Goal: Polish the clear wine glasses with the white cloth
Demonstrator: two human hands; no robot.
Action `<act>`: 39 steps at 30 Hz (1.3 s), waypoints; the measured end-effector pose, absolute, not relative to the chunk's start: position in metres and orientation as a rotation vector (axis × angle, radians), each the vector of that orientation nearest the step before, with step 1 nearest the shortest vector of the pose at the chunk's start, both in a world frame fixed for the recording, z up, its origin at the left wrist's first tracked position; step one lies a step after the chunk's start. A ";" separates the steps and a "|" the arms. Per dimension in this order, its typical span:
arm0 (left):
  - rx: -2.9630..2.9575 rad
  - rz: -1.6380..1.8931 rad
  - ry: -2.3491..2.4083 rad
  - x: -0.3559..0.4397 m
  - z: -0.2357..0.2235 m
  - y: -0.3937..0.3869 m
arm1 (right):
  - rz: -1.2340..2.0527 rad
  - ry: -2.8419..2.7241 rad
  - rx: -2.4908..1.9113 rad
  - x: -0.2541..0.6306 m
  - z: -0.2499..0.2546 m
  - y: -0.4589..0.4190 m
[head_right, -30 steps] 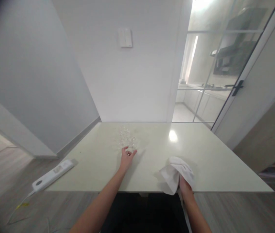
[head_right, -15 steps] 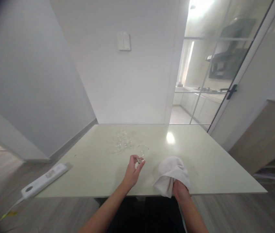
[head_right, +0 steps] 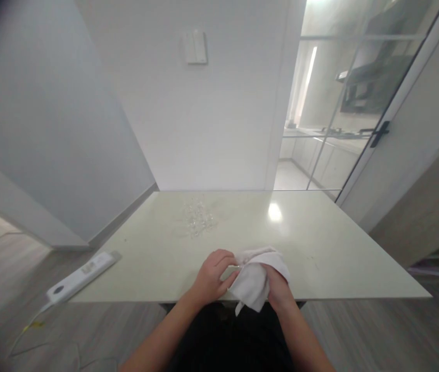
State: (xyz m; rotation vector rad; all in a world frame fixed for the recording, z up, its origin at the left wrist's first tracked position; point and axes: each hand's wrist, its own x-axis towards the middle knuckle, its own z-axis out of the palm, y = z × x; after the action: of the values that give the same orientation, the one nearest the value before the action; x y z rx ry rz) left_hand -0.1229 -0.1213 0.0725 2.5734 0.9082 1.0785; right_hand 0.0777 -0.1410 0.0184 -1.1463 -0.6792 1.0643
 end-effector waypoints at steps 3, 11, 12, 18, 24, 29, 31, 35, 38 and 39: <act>2.315 1.201 0.856 -0.121 0.065 -0.123 | 1.129 -0.615 -1.191 0.080 0.018 -0.152; 1.256 0.857 0.992 -0.114 0.045 -0.110 | 1.134 -1.258 -1.072 0.086 0.037 -0.171; 1.305 0.901 0.979 -0.115 0.046 -0.112 | 1.135 -1.189 -1.117 0.085 0.037 -0.170; 2.111 1.463 0.693 -0.121 0.053 -0.141 | 1.201 -0.840 -1.303 0.076 0.030 -0.159; 1.671 1.414 0.988 -0.111 0.046 -0.132 | 1.079 -0.967 -1.434 0.069 0.039 -0.168; 1.442 1.167 1.023 -0.107 0.050 -0.123 | 0.969 -1.075 -1.185 0.063 0.049 -0.167; 1.682 1.240 0.964 -0.111 0.051 -0.129 | 1.000 -0.884 -1.199 0.061 0.048 -0.163; 2.364 1.698 0.614 -0.126 0.048 -0.141 | 1.319 -0.626 -1.222 0.058 0.045 -0.160; 2.757 1.758 0.432 -0.136 0.048 -0.142 | 1.539 -0.671 -1.247 0.059 0.046 -0.161; 2.799 1.713 0.445 -0.137 0.048 -0.141 | 1.527 -0.694 -1.265 0.060 0.046 -0.162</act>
State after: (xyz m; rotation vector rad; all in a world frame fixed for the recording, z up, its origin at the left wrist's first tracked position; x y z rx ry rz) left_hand -0.1373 -0.1411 0.0482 2.7986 0.4451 1.7131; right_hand 0.0601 -0.1619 0.0457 -1.2650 -0.6944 1.5266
